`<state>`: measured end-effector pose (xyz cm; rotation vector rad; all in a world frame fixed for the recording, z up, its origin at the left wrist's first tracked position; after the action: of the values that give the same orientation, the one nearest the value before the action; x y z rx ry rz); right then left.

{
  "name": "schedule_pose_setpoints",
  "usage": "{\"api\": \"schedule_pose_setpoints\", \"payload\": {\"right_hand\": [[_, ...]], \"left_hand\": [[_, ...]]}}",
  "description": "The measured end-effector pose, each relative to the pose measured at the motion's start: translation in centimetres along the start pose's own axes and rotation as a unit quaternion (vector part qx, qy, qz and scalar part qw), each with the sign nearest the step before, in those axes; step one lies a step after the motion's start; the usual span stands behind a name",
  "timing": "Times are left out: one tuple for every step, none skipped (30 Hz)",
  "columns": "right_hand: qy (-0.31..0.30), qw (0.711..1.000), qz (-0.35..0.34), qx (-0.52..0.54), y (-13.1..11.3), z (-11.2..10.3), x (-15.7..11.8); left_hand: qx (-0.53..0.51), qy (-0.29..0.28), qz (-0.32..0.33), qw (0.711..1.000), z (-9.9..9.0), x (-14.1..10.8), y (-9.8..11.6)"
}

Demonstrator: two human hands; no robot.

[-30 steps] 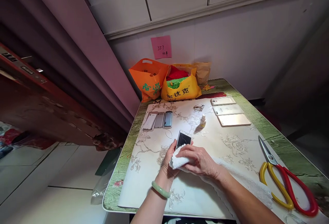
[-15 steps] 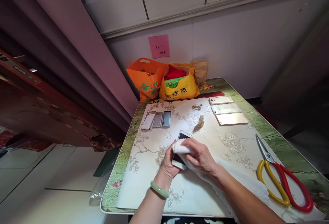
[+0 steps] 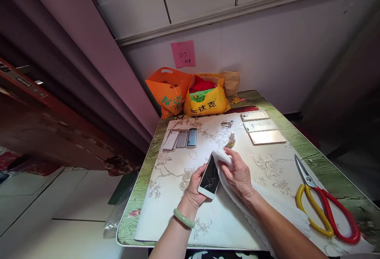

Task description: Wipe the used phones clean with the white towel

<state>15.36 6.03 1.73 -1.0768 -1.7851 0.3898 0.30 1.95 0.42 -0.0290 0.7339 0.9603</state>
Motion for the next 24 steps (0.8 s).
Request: {"api": "schedule_pose_setpoints", "payload": {"right_hand": [[0.028,0.999,0.024,-0.015,0.1,-0.1,0.0],[0.047,0.998,0.038,-0.024,0.0,-0.2,-0.1],[0.055,0.997,0.038,-0.027,-0.1,-0.3,-0.1],[0.051,0.998,0.025,-0.023,-0.2,-0.3,-0.1],[0.037,0.999,0.001,-0.014,-0.5,-0.3,-0.1],[0.014,1.0,-0.028,-0.001,-0.7,-0.2,-0.1],[-0.016,0.998,-0.057,0.014,-1.0,-0.1,-0.1],[-0.05,0.995,-0.082,0.029,-1.2,0.0,-0.2],[-0.08,0.991,-0.103,0.043,-1.4,0.1,-0.2],[-0.103,0.986,-0.122,0.055,-1.6,0.2,-0.2],[-0.119,0.98,-0.141,0.069,-1.7,0.3,-0.2],[-0.132,0.974,-0.162,0.085,-1.8,0.4,-0.1],[-0.141,0.967,-0.183,0.103,-1.9,0.5,-0.1],[-0.146,0.961,-0.2,0.124,-1.9,0.5,-0.1],[-0.148,0.956,-0.208,0.144,-1.9,0.5,0.0],[-0.152,0.953,-0.207,0.163,-1.8,0.5,0.0],[-0.157,0.95,-0.197,0.182,-1.8,0.5,0.1],[-0.168,0.948,-0.183,0.202,-1.7,0.6,0.1],[-0.185,0.942,-0.169,0.223,-1.7,0.6,0.2],[-0.206,0.933,-0.162,0.246,-1.7,0.6,0.2],[-0.227,0.922,-0.16,0.269,-1.8,0.6,0.2],[-0.243,0.912,-0.162,0.289,-1.9,0.6,0.2],[-0.25,0.906,-0.162,0.301,-1.9,0.6,0.2],[-0.25,0.906,-0.161,0.302,-2.0,0.6,0.1]], "left_hand": [[0.006,-0.002,-0.008,1.0,0.0,0.0,-0.1],[0.009,-0.005,-0.011,1.0,0.1,0.0,-0.2],[0.01,-0.009,-0.011,1.0,0.1,0.0,-0.2],[0.01,-0.013,-0.011,1.0,0.1,0.0,-0.2],[0.007,-0.017,-0.009,1.0,0.2,0.1,-0.2],[0.001,-0.018,-0.003,1.0,0.2,0.1,-0.1],[-0.011,-0.017,0.008,1.0,0.1,0.1,0.0],[-0.024,-0.014,0.022,0.999,0.1,0.1,0.2],[-0.038,-0.009,0.039,0.998,0.1,0.1,0.3],[-0.049,-0.005,0.054,0.997,0.0,0.1,0.5],[-0.055,-0.003,0.064,0.996,0.0,0.0,0.6],[-0.056,-0.004,0.069,0.996,0.1,-0.1,0.7],[-0.054,-0.009,0.069,0.996,0.1,-0.2,0.8],[-0.049,-0.016,0.068,0.996,0.2,-0.3,0.9],[-0.043,-0.024,0.068,0.996,0.4,-0.3,0.9],[-0.037,-0.033,0.069,0.996,0.5,-0.4,0.9],[-0.03,-0.041,0.071,0.996,0.6,-0.4,0.8],[-0.023,-0.047,0.074,0.996,0.8,-0.4,0.7],[-0.014,-0.051,0.075,0.996,0.8,-0.5,0.7],[-0.006,-0.053,0.077,0.996,0.9,-0.5,0.6],[0.001,-0.054,0.079,0.995,0.9,-0.5,0.5],[0.006,-0.055,0.081,0.995,0.9,-0.5,0.5],[0.007,-0.053,0.086,0.995,0.8,-0.5,0.5],[0.004,-0.049,0.095,0.994,0.7,-0.5,0.5]]}}
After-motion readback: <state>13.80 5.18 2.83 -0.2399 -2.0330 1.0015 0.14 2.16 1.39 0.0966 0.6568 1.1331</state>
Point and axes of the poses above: each hand's wrist, its own x-axis towards the middle knuckle, its own z-axis out of the palm, y = z × x, the point moved 2 cm from there along x, towards the middle knuckle, and after that the axes turned 10 degrees about -z, right-handed, at the moved point
